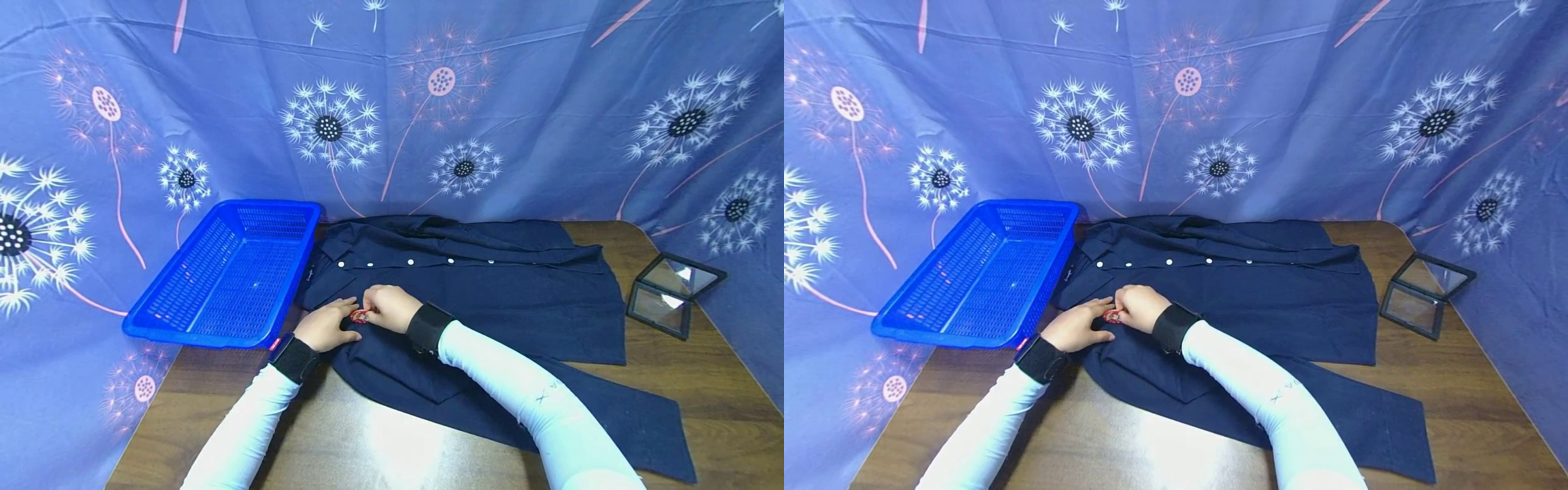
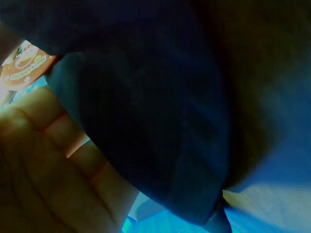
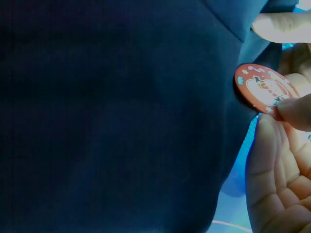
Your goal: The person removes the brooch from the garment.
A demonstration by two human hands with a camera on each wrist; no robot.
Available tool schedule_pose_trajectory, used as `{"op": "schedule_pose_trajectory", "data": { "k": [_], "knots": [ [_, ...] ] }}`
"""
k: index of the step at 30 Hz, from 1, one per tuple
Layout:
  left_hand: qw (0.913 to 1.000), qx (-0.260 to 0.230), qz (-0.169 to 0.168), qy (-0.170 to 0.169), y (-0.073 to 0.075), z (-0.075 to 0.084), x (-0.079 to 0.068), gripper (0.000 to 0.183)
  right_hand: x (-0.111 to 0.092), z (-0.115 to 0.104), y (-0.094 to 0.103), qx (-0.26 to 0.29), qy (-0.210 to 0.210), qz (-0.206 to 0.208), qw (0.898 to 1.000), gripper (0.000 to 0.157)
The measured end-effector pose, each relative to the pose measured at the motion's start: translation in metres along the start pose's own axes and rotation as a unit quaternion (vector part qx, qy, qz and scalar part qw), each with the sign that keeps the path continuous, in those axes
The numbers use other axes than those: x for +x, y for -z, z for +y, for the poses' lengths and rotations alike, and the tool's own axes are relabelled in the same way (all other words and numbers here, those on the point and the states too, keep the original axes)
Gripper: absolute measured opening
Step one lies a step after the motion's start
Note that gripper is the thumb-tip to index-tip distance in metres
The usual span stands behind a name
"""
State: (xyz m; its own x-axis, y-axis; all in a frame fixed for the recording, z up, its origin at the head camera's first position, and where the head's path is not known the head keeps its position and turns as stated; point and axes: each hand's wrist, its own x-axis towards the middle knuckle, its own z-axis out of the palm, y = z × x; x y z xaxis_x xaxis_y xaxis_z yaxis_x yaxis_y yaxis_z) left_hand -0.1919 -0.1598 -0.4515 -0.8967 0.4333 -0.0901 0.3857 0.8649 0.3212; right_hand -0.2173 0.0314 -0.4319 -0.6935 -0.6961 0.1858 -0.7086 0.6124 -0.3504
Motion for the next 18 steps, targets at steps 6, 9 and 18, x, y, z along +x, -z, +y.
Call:
{"op": "schedule_pose_trajectory", "data": {
  "k": [6,9,18],
  "knots": [
    [1.0,0.003,0.002,-0.001,0.0001,0.0,-0.0003,0.067,-0.0011,-0.0033,-0.0009,-0.043,0.031,0.016,0.998,0.011],
    [1.0,0.002,0.005,-0.002,0.0003,0.0,-0.001,0.067,-0.0008,-0.0042,-0.0013,-0.058,0.043,0.016,0.997,0.011],
    [0.9999,0.01,0.013,-0.001,0.0004,-0.0004,-0.0014,0.067,-0.0005,-0.0079,-0.0026,-0.098,0.072,0.012,0.993,0.014]
  ]
}}
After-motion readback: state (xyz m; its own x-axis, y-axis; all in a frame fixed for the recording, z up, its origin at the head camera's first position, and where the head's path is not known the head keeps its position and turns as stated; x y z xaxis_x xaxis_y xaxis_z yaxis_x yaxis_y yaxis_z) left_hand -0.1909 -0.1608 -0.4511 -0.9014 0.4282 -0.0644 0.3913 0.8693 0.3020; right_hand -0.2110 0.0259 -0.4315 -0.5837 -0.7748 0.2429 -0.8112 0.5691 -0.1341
